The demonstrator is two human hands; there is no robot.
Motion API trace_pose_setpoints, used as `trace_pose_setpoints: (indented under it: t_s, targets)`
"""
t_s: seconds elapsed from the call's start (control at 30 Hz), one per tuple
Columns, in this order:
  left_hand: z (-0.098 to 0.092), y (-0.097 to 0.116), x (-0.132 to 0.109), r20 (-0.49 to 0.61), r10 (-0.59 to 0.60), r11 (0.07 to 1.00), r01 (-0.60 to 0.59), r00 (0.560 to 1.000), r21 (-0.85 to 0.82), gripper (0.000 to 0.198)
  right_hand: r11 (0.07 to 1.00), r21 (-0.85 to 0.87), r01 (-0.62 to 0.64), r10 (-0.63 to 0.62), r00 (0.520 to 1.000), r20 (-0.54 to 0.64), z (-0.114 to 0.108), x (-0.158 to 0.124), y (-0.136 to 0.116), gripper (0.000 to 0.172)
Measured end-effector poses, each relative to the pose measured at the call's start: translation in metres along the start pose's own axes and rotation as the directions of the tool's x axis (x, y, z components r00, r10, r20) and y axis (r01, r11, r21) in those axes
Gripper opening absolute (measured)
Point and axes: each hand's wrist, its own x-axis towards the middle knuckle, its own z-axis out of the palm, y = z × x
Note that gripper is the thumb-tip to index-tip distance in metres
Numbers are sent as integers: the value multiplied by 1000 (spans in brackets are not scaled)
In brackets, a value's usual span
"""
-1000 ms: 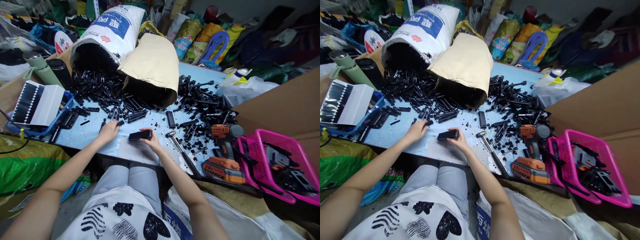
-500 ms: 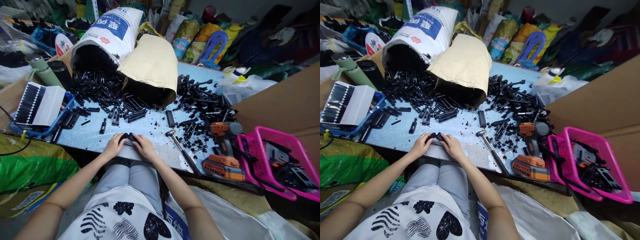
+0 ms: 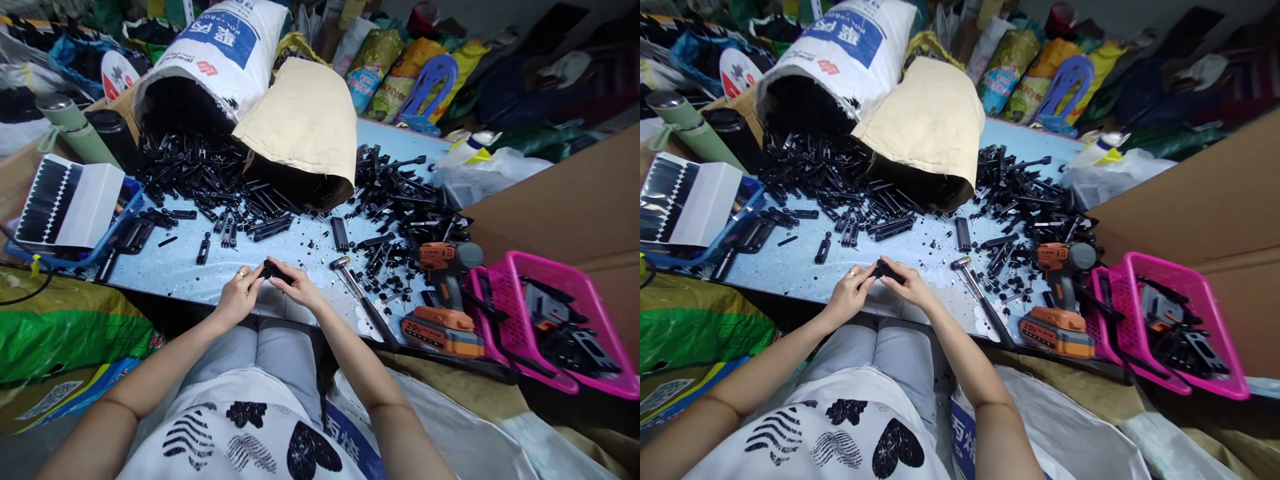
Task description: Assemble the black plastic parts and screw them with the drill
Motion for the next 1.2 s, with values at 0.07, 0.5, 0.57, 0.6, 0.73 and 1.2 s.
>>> trace_pose_setpoints:
  t_s: [0.07, 0.5, 0.57, 0.6, 0.73, 1.2]
  targets:
    - [9, 5, -1, -84, 15, 1000, -15, 996, -2, 38, 996, -71, 53, -57, 996, -63, 4, 1, -1, 53]
    - [12, 8, 12, -326, 253, 966, -255, 911, 36, 37, 971, -184, 156, -205, 936, -288, 20, -7, -18, 51]
    - [14, 16, 14, -437, 257, 962, -271, 862, 31, 37, 979, -154, 132, -185, 894, -409, 35, -7, -20, 51]
    - [14, 19, 15, -453, 268, 958, -286, 850, 30, 37, 982, -143, 126, -176, 887, -427, 41, -7, -21, 52]
    - [10, 24, 18, -448, 263, 958, -288, 854, 14, 35, 988, -123, 96, -137, 908, -397, 47, -7, -27, 54]
    - [-9, 14, 31, -330, 300, 941, -334, 895, -51, 33, 990, -88, 106, -133, 899, -416, 48, -5, -18, 57]
